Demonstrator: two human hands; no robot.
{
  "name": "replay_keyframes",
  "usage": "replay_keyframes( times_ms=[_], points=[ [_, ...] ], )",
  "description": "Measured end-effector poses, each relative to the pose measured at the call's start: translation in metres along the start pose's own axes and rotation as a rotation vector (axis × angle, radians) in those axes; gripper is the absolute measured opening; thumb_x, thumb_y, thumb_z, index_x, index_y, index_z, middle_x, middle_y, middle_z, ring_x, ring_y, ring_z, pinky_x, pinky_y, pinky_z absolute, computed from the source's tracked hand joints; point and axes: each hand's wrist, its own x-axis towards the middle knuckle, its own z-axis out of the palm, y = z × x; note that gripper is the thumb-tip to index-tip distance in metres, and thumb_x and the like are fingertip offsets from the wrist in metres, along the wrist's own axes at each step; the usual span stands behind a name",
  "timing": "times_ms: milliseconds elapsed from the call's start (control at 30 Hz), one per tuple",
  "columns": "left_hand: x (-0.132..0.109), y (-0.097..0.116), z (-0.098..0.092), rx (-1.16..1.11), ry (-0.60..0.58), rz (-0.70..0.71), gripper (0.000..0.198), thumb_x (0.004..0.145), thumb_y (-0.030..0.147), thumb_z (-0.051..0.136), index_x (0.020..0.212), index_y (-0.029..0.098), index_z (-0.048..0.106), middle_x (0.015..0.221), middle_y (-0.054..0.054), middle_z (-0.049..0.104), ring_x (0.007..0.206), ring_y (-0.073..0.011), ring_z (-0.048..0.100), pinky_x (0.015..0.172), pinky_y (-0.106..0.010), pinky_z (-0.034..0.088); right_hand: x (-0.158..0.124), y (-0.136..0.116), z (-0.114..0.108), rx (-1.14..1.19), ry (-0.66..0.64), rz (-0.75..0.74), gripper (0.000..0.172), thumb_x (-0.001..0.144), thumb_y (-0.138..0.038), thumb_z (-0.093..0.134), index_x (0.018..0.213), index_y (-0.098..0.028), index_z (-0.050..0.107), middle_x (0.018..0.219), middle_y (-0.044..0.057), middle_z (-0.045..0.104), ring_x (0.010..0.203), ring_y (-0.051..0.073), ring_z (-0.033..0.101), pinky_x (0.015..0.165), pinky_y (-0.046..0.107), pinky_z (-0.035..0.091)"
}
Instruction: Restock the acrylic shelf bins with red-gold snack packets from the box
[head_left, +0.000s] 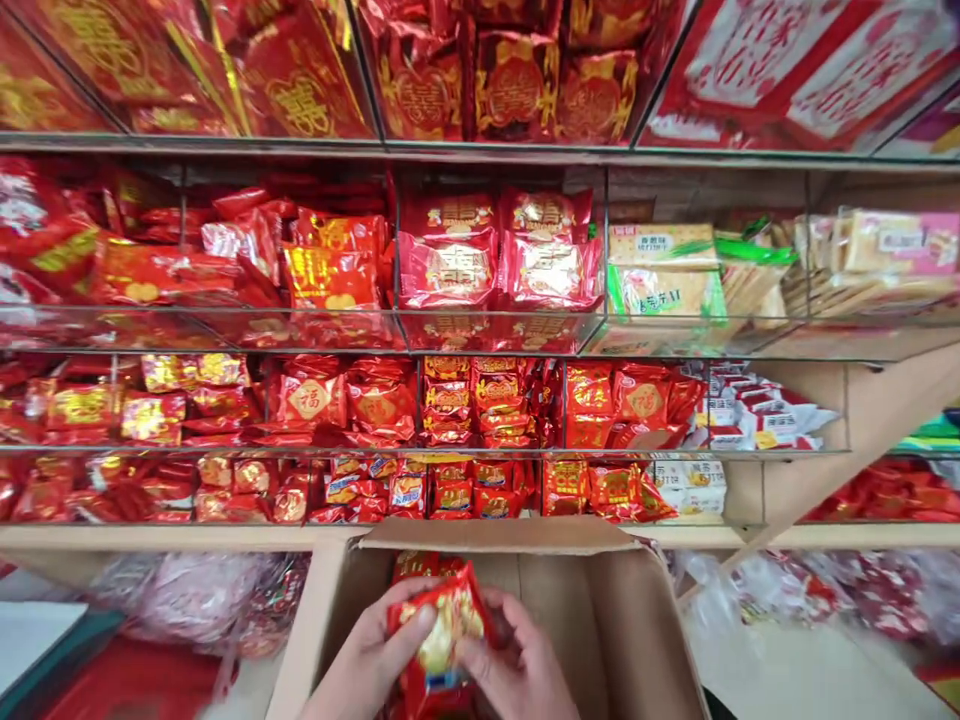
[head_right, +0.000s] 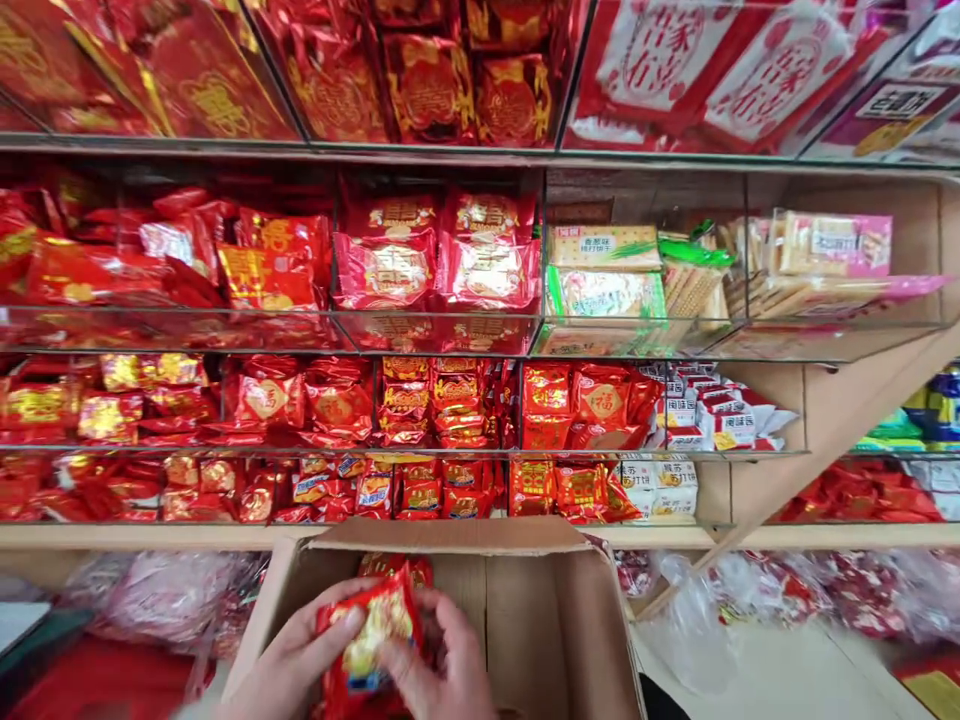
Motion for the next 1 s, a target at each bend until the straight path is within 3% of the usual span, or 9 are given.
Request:
replay_keyframes(
  times_ms=[133,267,467,567,633,767,833,900,1000],
  points=[
    [0.008,0.003,0.01,-0.128,-0.065,-0.027,0.025,0.068,0.024,0.062,0.092,0.018,0.058,0.085,-0.006,0.065,0.076,-0.0197,0.062,0.071,-0.032,0.049,-0.002,-0.008,-0.015,0.168,0.074,0.102,0.033,0.066,-0.038,0.064,0.088,-0.016,0.056,0.075,0.001,0.062,0.057,0.008,0.052,0.052,0.018,0.041],
    [0.008,-0.004,0.018,-0.22,-0.114,-0.053,0.019,0.072,0.023,0.058,0.089,0.016,0.058,0.086,-0.007,0.065,0.077,-0.0192,0.063,0.07,-0.032,0.049,-0.007,-0.013,-0.023,0.271,0.125,0.107,0.024,0.069,-0.033,0.063,0.084,-0.015,0.056,0.066,-0.003,0.058,0.052,0.005,0.047,0.051,0.016,0.038],
    [0.0,-0.017,0.024,-0.04,-0.081,-0.105,0.029,0.067,0.028,0.063,0.093,0.017,0.055,0.09,-0.008,0.065,0.076,-0.0204,0.064,0.06,-0.028,0.05,-0.015,-0.01,-0.022,0.335,0.217,0.095,0.026,0.066,-0.034,0.065,0.079,-0.014,0.056,0.065,-0.001,0.058,0.052,0.006,0.048,0.05,0.017,0.038],
    [0.005,-0.02,0.025,-0.011,-0.04,-0.081,0.03,0.067,0.028,0.064,0.092,0.015,0.054,0.09,-0.009,0.065,0.076,-0.0199,0.064,0.062,-0.025,0.051,-0.014,-0.005,-0.024,0.368,0.227,0.079,0.033,0.063,-0.036,0.067,0.086,-0.016,0.055,0.067,-0.001,0.058,0.054,0.007,0.05,0.051,0.018,0.04],
    [0.012,-0.014,0.028,-0.036,0.006,-0.013,0.028,0.069,0.027,0.062,0.092,0.015,0.053,0.091,-0.009,0.065,0.08,-0.0199,0.064,0.067,-0.027,0.052,-0.013,0.001,-0.029,0.345,0.248,0.07,0.039,0.061,-0.04,0.068,0.09,-0.017,0.055,0.071,-0.001,0.059,0.055,0.008,0.051,0.049,0.018,0.04],
    [0.034,0.015,0.042,-0.057,0.063,0.092,0.016,0.075,0.018,0.055,0.091,0.015,0.051,0.093,-0.009,0.063,0.08,-0.0198,0.064,0.071,-0.03,0.053,-0.016,0.018,-0.043,0.198,0.233,0.147,0.037,0.056,-0.045,0.069,0.071,-0.014,0.055,0.065,0.0,0.057,0.046,0.005,0.048,0.041,0.016,0.034],
    [0.052,0.031,0.05,-0.098,0.055,-0.01,0.014,0.076,0.014,0.052,0.09,0.012,0.049,0.092,-0.012,0.063,0.079,-0.0211,0.064,0.067,-0.03,0.055,-0.019,0.026,-0.05,0.132,0.196,0.185,0.037,0.057,-0.046,0.068,0.068,-0.013,0.054,0.062,-0.001,0.057,0.045,0.005,0.047,0.04,0.016,0.032],
    [0.074,0.04,0.056,-0.179,0.043,-0.216,0.018,0.075,0.008,0.051,0.092,0.007,0.049,0.092,-0.017,0.061,0.082,-0.0248,0.063,0.065,-0.031,0.055,-0.022,0.035,-0.056,0.076,0.164,0.224,0.038,0.057,-0.048,0.066,0.069,-0.013,0.054,0.062,0.0,0.057,0.045,0.005,0.047,0.04,0.015,0.032],
    [0.111,0.041,0.059,-0.276,0.107,-0.396,0.024,0.075,0.001,0.046,0.099,0.0,0.047,0.096,-0.025,0.058,0.084,-0.0304,0.061,0.058,-0.034,0.056,-0.022,0.049,-0.066,0.002,0.131,0.299,0.041,0.055,-0.051,0.065,0.066,-0.014,0.052,0.061,-0.001,0.056,0.042,0.004,0.046,0.038,0.015,0.031]
  ],
)
